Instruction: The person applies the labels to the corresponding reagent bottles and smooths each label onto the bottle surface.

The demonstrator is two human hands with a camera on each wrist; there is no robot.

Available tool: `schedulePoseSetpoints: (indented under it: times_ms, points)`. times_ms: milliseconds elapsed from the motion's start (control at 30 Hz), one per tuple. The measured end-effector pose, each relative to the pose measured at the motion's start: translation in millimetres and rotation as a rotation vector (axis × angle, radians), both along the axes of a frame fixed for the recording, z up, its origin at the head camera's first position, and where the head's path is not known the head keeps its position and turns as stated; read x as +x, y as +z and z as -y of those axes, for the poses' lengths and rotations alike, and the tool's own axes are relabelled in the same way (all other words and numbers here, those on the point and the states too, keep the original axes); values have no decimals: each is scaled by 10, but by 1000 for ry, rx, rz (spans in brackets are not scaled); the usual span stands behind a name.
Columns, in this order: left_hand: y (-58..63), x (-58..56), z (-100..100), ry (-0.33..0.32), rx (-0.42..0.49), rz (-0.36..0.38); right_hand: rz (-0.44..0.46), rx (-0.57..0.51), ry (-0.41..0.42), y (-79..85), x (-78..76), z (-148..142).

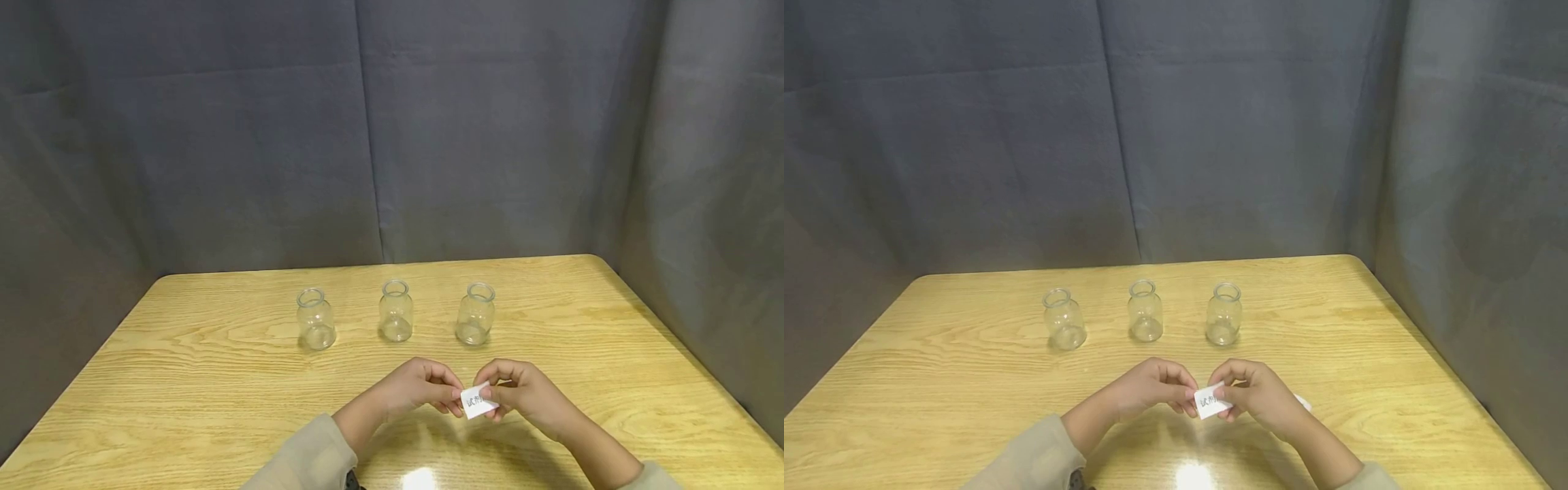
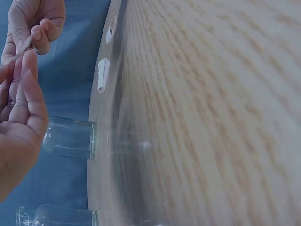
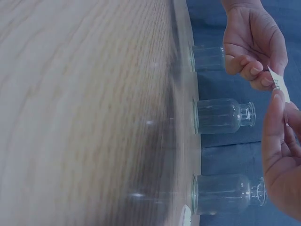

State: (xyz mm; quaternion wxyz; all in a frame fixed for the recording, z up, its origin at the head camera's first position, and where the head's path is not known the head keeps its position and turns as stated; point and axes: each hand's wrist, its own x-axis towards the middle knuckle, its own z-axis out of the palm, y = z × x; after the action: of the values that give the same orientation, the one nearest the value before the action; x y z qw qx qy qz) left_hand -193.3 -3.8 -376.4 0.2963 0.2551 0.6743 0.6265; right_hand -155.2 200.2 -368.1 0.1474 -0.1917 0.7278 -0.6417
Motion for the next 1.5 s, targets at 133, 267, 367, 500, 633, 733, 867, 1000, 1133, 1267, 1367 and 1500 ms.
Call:
schedulePoseSetpoints:
  times_ms: [133,267,367,500,633,733,867,1000,1133,1267,1367,1500]
  points:
    - [-10,-4,-9,15,-19,1,17,1,-5,11,-1,21]
    - [-6,3,-4,37,-23,-2,18,28,-22,28,-4,38]
    - [-4,2,7,74,-21,-4,6,69,-59,44,-7,47]
    - [-3,-13,14,136,-19,-1,-19,117,-111,59,-9,41]
    - [-4,-31,9,181,-13,5,-38,134,-152,61,-11,27]
    - [-17,-41,7,197,-6,20,-57,142,-181,58,-13,32]
    - [-21,-39,6,200,4,38,-72,153,-207,55,-9,54]
    - [-17,-33,2,187,0,40,-58,149,-189,42,1,78]
    - [-37,-29,-10,164,-9,46,-37,143,-122,11,22,110]
    - [-60,-19,-23,149,-15,55,-46,157,-67,-18,42,144]
    - [-71,-11,-35,153,-14,59,-52,164,-49,-34,53,162]
    - [-83,-3,-53,165,-2,64,-37,151,-44,-51,61,181]
